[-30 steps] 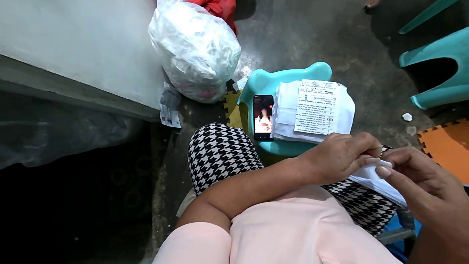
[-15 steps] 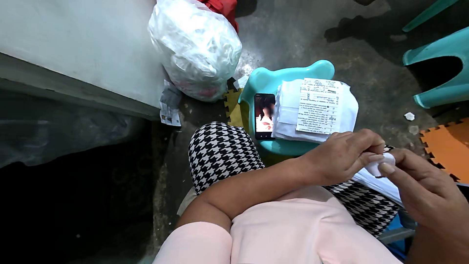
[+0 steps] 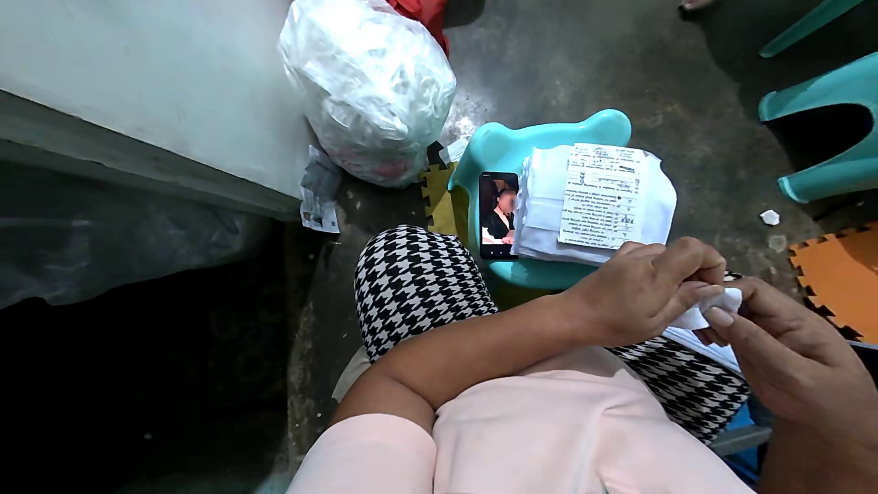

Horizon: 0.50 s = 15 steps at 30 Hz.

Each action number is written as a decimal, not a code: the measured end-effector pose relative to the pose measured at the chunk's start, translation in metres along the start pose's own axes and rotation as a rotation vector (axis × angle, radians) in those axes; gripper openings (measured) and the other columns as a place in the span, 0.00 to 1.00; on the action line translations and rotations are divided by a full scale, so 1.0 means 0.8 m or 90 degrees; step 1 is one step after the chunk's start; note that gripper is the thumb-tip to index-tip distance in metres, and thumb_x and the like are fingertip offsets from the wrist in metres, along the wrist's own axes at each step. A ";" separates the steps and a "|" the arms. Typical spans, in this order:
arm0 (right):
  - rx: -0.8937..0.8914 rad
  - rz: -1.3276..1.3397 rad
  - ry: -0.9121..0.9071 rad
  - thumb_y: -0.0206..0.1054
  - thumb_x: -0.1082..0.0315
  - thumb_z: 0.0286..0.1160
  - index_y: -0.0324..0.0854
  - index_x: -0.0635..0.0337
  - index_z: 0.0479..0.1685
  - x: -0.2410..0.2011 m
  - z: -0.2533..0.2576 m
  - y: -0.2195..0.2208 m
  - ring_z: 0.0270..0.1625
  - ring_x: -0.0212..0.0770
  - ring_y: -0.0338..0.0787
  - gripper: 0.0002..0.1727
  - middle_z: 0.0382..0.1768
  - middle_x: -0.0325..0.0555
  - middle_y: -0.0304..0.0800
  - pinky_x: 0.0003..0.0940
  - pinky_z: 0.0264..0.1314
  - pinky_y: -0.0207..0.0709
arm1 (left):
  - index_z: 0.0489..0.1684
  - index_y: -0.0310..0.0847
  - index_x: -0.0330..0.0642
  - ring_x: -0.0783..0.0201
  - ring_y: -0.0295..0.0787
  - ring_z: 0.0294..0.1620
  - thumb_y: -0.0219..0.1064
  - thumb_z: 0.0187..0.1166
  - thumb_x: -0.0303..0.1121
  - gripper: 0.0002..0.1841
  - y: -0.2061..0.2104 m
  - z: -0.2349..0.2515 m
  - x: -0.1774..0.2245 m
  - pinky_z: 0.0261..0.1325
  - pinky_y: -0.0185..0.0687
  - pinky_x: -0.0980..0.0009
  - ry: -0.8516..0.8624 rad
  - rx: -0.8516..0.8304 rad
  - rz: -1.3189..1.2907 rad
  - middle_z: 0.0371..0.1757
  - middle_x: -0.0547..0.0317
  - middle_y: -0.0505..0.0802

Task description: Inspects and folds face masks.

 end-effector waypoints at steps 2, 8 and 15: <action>0.015 0.001 -0.021 0.65 0.51 0.84 0.85 0.38 0.46 0.000 0.000 0.000 0.45 0.18 0.86 0.07 0.43 0.19 0.88 0.17 0.51 0.81 | 0.47 0.80 0.27 0.59 0.86 0.42 0.58 0.87 0.26 0.09 -0.001 0.000 0.001 0.60 0.78 0.57 -0.003 -0.004 -0.002 0.36 0.48 0.88; 0.064 0.127 -0.068 0.76 0.64 0.69 0.81 0.36 0.42 -0.009 0.005 0.003 0.45 0.21 0.89 0.10 0.45 0.22 0.89 0.18 0.49 0.85 | 0.46 0.81 0.27 0.61 0.86 0.39 0.58 0.87 0.27 0.10 0.002 0.000 -0.001 0.55 0.78 0.60 -0.002 -0.015 -0.013 0.34 0.49 0.88; 0.000 0.067 -0.003 0.66 0.56 0.82 0.86 0.39 0.54 -0.002 0.004 0.003 0.41 0.18 0.87 0.08 0.42 0.20 0.90 0.15 0.44 0.82 | 0.45 0.81 0.25 0.65 0.77 0.27 0.66 0.82 0.30 0.12 -0.002 0.000 -0.003 0.40 0.75 0.68 -0.001 0.001 -0.041 0.24 0.52 0.83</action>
Point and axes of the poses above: each hand's wrist, its own z-axis towards the middle knuckle, its own y-axis out of the palm, x = y × z, the point moved 1 cm from there along z, towards the middle knuckle
